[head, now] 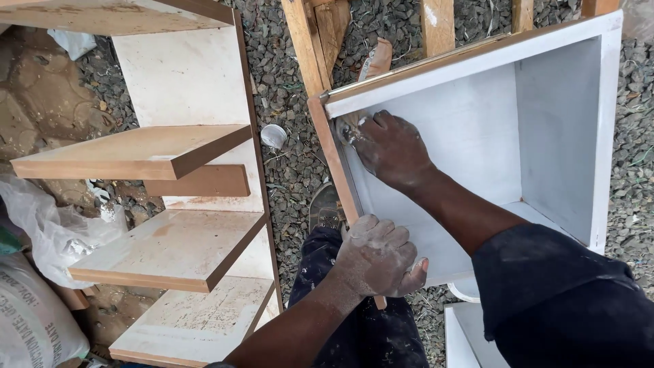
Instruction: The person paints the interior of a wooden drawer white using a cloth. They repeatedly dip the cloth into a bucket of white paint and apply it to the drawer's inner surfaces, including the bottom and side walls.
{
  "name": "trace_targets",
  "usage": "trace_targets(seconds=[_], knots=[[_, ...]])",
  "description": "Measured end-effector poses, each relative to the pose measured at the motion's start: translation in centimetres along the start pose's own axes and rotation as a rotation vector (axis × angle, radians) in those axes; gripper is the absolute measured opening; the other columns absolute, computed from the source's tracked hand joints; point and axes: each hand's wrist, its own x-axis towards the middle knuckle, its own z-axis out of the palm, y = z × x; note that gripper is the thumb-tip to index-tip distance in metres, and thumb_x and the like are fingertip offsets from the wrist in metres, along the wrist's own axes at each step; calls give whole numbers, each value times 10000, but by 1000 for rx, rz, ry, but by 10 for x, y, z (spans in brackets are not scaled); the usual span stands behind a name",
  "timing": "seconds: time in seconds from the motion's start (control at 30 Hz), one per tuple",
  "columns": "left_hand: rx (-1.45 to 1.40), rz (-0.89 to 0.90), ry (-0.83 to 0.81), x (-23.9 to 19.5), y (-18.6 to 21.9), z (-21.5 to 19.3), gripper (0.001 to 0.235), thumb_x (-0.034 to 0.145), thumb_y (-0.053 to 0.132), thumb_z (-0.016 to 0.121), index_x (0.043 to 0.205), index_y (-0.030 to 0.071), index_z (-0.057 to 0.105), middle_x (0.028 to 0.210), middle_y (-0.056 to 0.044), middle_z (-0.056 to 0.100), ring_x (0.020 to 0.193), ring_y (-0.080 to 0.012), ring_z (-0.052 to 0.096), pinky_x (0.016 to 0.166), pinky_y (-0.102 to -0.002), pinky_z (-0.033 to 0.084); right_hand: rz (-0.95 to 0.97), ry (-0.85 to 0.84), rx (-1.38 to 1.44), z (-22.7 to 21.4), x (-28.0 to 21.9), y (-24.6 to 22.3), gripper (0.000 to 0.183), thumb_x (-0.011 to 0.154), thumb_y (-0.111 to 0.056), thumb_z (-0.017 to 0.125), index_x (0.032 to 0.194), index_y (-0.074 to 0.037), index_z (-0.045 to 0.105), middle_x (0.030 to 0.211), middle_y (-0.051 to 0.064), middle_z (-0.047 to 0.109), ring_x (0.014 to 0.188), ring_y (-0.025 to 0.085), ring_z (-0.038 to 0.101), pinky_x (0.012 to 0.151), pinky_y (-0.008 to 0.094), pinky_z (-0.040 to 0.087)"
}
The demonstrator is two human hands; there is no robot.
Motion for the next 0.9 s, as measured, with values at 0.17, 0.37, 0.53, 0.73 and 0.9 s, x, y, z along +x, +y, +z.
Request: trace_targets(seconds=[0.17, 0.37, 0.53, 0.73, 0.9], knots=[[63, -40, -139, -9, 3, -2, 356, 816, 324, 641, 531, 137, 540, 582, 10, 388, 549, -213, 395, 577, -375, 295, 389, -30, 173, 22, -8, -14, 111, 806, -50, 712, 872, -138, 726, 913, 36, 636, 917, 276, 612, 523, 426, 479], [97, -105, -298, -8, 2, -6, 387, 862, 354, 549, 588, 127, 703, 566, -17, 552, 538, -232, 488, 598, -390, 366, 401, -471, 112, 5, 17, -18, 282, 690, -249, 872, 947, -234, 757, 1133, 62, 658, 1123, 304, 601, 707, 483, 567], [94, -99, -112, -11, 1, 3, 358, 817, 311, 541, 527, 120, 630, 510, -105, 507, 511, -282, 533, 612, -438, 400, 332, -556, 102, -60, 54, -33, 172, 935, -139, 629, 889, -164, 792, 943, 74, 647, 852, 240, 655, 593, 336, 538], [105, -124, -132, -13, 7, 3, 355, 815, 306, 544, 546, 107, 664, 517, -107, 545, 512, -281, 558, 615, -440, 410, 288, -723, 149, -80, 27, -31, 200, 980, -136, 589, 1063, -119, 770, 976, 92, 702, 860, 236, 677, 617, 340, 540], [95, -114, -74, -5, 2, -5, 344, 813, 280, 555, 526, 105, 631, 510, -115, 522, 506, -299, 548, 598, -434, 403, 313, -392, 94, -54, 40, -30, 132, 966, -143, 671, 986, -96, 792, 1052, 129, 694, 1026, 301, 681, 719, 374, 569]])
